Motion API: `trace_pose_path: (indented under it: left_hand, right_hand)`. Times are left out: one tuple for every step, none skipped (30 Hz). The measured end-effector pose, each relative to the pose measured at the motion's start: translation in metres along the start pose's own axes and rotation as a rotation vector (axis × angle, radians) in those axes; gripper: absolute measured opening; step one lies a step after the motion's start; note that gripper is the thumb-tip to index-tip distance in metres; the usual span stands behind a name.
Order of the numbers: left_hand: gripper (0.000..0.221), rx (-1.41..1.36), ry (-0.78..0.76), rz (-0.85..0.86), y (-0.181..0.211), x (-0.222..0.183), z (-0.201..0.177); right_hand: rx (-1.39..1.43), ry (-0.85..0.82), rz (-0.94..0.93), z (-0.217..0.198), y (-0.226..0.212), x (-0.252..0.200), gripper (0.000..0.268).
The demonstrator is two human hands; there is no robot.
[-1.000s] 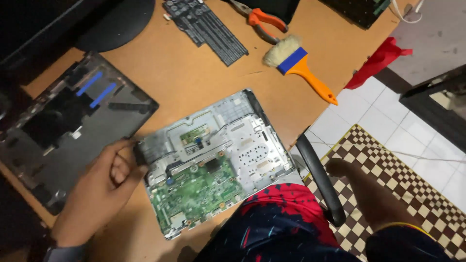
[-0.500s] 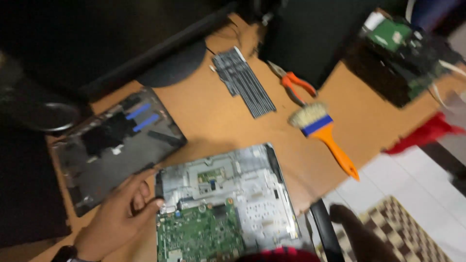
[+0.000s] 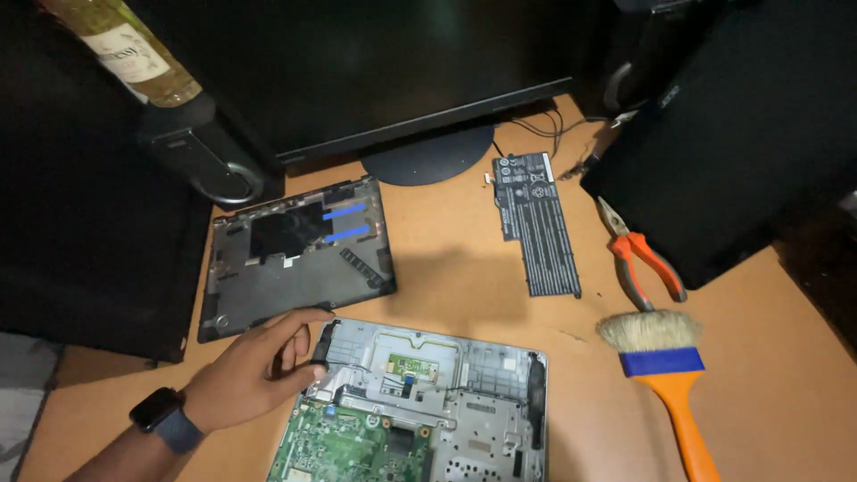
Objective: Disassembling a laptop by removing internal screws and extracting the battery component.
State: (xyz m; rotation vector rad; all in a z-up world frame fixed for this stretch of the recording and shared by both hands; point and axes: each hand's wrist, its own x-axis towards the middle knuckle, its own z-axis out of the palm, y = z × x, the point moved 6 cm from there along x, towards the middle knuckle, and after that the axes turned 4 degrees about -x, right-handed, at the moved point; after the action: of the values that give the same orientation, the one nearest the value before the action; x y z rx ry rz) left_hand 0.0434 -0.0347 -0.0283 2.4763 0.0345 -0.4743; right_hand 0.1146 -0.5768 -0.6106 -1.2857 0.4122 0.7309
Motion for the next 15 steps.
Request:
trace_pose_path:
  left_hand:
    - [0.063, 0.005, 0.01, -0.01, 0.0, 0.0, 0.0]
    - [0.062, -0.028, 0.016, 0.01, 0.0, 0.0, 0.001]
    - [0.061, -0.061, 0.023, 0.03, 0.001, 0.0, 0.002]
    - [0.061, -0.053, 0.028, 0.02, -0.005, 0.001, 0.003]
    - [0.063, -0.075, 0.035, 0.045, -0.008, 0.002, 0.004]
    - [0.065, -0.101, 0.042, 0.068, -0.013, 0.001, 0.006]
    - [0.065, -0.096, 0.048, 0.055, -0.012, 0.002, 0.005]
    - [0.063, -0.108, 0.063, 0.035, -0.011, 0.002, 0.005]
    - [0.062, -0.12, 0.079, 0.016, -0.011, 0.003, 0.004]
    - [0.062, -0.122, 0.089, -0.001, -0.009, 0.003, 0.006]
    - [0.059, -0.185, 0.141, 0.0, -0.007, 0.002, 0.006]
    - [0.056, -0.244, 0.198, 0.0, -0.005, 0.0, 0.004]
    - [0.056, -0.242, 0.211, -0.019, -0.001, -0.004, 0.002]
    - [0.055, -0.269, 0.216, -0.034, 0.004, -0.004, 0.002]
    - [0.055, -0.297, 0.222, -0.049, 0.009, -0.004, 0.002]
  right_hand:
    - [-0.003, -0.003, -0.003, 0.008, -0.002, -0.003, 0.014]
    - [-0.007, -0.007, -0.006, 0.016, -0.004, -0.006, 0.013]
    - [-0.011, -0.01, -0.009, 0.025, -0.005, -0.009, 0.013]
    - [-0.01, -0.012, -0.009, 0.038, 0.001, -0.012, 0.013]
    - [-0.008, -0.014, -0.01, 0.051, 0.006, -0.016, 0.013]
    - [-0.01, -0.016, -0.008, 0.063, 0.011, -0.02, 0.013]
    - [-0.012, -0.018, -0.006, 0.065, 0.02, -0.021, 0.013]
    - [-0.017, -0.019, -0.003, 0.067, 0.029, -0.023, 0.013]
    - [-0.021, -0.021, 0.001, 0.069, 0.037, -0.025, 0.012]
    - [-0.031, -0.025, 0.005, 0.069, 0.044, -0.026, 0.012]
    - [-0.042, -0.029, 0.009, 0.069, 0.05, -0.027, 0.012]
    - [-0.051, -0.039, 0.013, 0.072, 0.057, -0.027, 0.012]
    - [-0.06, -0.048, 0.017, 0.075, 0.064, -0.026, 0.012]
    - [-0.062, -0.046, 0.023, 0.075, 0.075, -0.029, 0.012]
    - [-0.065, -0.044, 0.029, 0.074, 0.085, -0.032, 0.012]
